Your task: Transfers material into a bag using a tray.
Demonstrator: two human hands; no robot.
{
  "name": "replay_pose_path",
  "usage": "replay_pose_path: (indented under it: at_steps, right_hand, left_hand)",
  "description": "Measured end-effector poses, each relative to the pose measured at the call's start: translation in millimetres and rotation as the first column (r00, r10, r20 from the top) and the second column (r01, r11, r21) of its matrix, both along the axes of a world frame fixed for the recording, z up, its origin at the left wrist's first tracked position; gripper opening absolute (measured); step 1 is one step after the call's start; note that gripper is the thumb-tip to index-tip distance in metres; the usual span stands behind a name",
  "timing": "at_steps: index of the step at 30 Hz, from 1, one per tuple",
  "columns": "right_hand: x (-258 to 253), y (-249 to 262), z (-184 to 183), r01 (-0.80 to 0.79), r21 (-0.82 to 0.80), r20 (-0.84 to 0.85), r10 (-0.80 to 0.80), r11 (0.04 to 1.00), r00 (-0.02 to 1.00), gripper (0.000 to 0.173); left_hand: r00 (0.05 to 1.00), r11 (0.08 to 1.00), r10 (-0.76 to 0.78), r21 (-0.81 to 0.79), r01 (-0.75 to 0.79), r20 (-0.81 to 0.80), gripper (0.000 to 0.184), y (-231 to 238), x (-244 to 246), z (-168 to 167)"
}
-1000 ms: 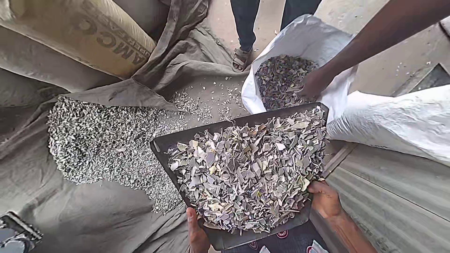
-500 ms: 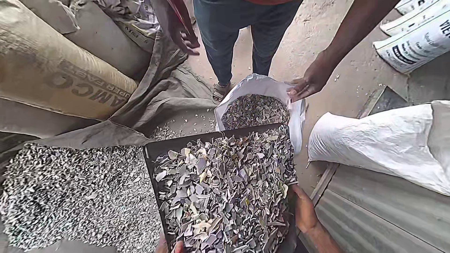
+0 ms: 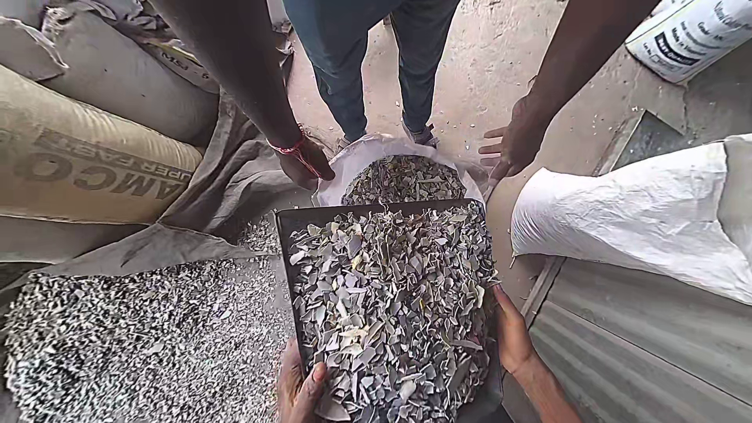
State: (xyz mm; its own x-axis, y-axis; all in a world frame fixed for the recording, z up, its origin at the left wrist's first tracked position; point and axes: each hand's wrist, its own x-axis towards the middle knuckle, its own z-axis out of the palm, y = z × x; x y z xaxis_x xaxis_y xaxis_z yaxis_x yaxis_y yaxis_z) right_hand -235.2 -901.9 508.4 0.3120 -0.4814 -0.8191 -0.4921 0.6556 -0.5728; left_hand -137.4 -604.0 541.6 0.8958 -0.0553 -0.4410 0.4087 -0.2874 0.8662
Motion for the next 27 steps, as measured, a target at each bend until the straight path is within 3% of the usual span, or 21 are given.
replay_pose_path:
  at_steps: [2,7,16,19,27]
  right_hand:
    - [-5,-5,-2,0.019,0.002,-0.005,-0.019,1.000,1.000,0.052]
    - [-14,-11,-10,0.060,-0.003,-0.037,-0.060,0.998,0.997,0.051]
    - [-14,-13,-17,-0.043,0.033,-0.126,0.047,0.999,0.991,0.063]
    - [-8,-12,-13,-0.056,0.034,-0.168,0.061,0.998,0.984,0.063]
    - [15,-23,2,-0.159,-0.019,-0.213,0.152,0.987,0.965,0.064]
  left_hand:
    - [1.000,1.000,-0.026,0.018,0.026,-0.004,0.085,-7,4,-5]
    - [0.993,0.990,-0.112,0.084,0.114,-0.029,0.089,-21,13,-19]
    - [0.990,1.000,-0.016,0.009,0.018,-0.142,0.083,-22,12,-34]
    - [0.994,1.000,0.010,0.004,-0.009,-0.110,0.074,-23,16,-36]
    - [0.994,0.999,0.048,0.009,-0.047,-0.099,0.073,-24,16,-43]
